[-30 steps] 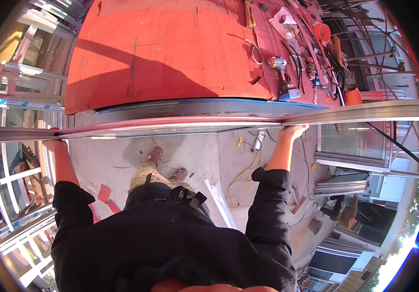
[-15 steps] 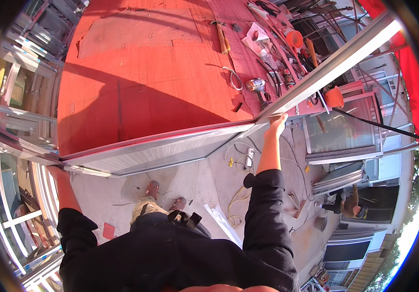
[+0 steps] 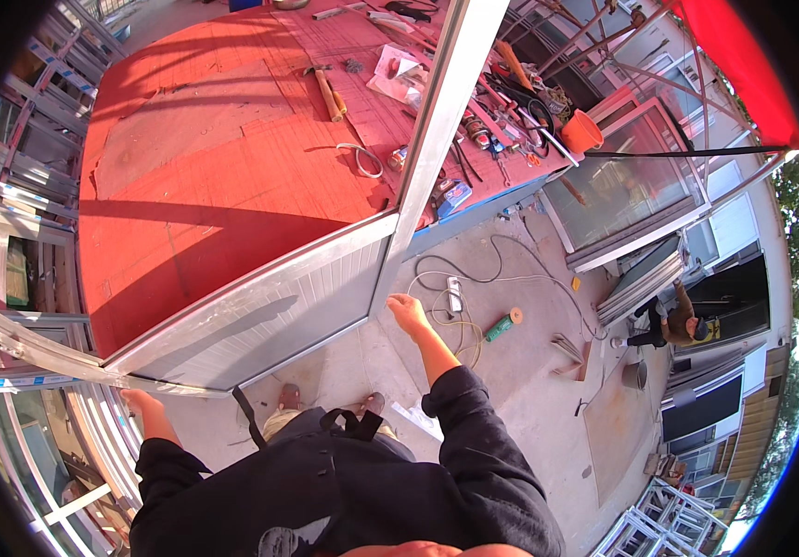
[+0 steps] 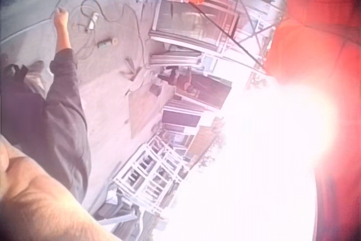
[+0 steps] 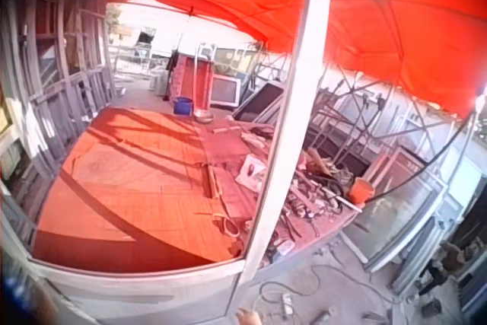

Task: The person installs black rubber weather stripping along the edges of a large red panel. They measure and mark the panel, cut the strip to length, and press it into place along the frame. The person also uses a square and marker to mark alignment points on the panel.

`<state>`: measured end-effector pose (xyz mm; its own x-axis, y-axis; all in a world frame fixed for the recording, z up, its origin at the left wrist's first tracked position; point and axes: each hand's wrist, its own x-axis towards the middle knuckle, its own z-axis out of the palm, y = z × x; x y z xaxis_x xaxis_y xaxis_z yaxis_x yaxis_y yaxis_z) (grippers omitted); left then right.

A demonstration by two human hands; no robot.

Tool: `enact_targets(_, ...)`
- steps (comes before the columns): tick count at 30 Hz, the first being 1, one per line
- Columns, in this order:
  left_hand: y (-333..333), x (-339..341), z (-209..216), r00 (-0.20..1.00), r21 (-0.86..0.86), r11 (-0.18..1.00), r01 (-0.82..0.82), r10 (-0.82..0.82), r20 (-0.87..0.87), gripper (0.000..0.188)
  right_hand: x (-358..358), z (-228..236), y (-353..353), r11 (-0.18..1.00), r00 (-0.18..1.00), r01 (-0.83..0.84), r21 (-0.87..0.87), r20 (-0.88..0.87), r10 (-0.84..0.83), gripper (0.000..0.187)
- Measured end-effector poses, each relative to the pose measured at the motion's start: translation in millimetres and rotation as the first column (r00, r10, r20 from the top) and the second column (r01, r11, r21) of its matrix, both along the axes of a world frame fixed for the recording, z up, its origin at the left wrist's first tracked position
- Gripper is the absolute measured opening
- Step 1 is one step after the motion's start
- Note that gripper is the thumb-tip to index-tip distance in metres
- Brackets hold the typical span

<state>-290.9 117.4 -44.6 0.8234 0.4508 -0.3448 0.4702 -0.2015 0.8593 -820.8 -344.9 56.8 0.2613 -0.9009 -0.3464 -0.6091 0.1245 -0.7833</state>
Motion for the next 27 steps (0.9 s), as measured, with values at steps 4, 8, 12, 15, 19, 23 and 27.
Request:
enact_targets(4, -24.7, -97.1, -55.6, 0.922, -0.170, 0.983, 0.071, -0.130, -0.365, 0.064, -109.2, -56.0, 95.3, 0.978, 0.956, -0.145, 0.147, -0.232, 0.177, 0.048)
enact_targets(8, -69.9, -196.7, -66.6, 0.776, -0.215, 0.907, 0.363, -0.422, -0.469, 0.028, -219.4, -81.8, 183.1, 0.962, 0.949, 0.017, 0.274, -0.309, 0.071, 0.048)
enact_targets(12, -140.4, -271.0, -34.8, 0.643, -0.364, 0.721, 0.589, -0.691, -0.330, 0.015, -308.7, -83.8, 233.8, 0.842, 0.937, 0.255, 0.475, -0.338, -0.093, 0.043)
enact_targets(15, -205.0, -315.6, 0.2, 0.561, -0.328, 0.635, 0.699, -0.772, -0.300, 0.013, -362.4, -88.4, 235.7, 0.859, 0.937, 0.241, 0.451, -0.337, -0.086, 0.034)
enact_targets(19, -287.9, -384.4, 49.0, 0.423, -0.256, 0.485, 0.836, -0.867, -0.263, 0.015, -404.0, -105.3, 192.6, 0.904, 0.925, 0.001, 0.428, -0.344, 0.162, 0.032)
enact_targets(23, -362.8, -446.0, 85.2, 0.223, -0.229, 0.254, 0.940, -0.962, -0.156, 0.019, -407.2, -103.1, 133.6, 0.746, 0.885, 0.447, 0.493, -0.123, -0.449, 0.031)
enact_targets(27, -442.3, -489.5, 96.5, 0.048, -0.196, 0.039, 0.980, -0.998, 0.039, 0.031, -397.1, -93.3, 60.6, 0.842, 0.935, 0.351, 0.410, -0.101, -0.340, 0.035)
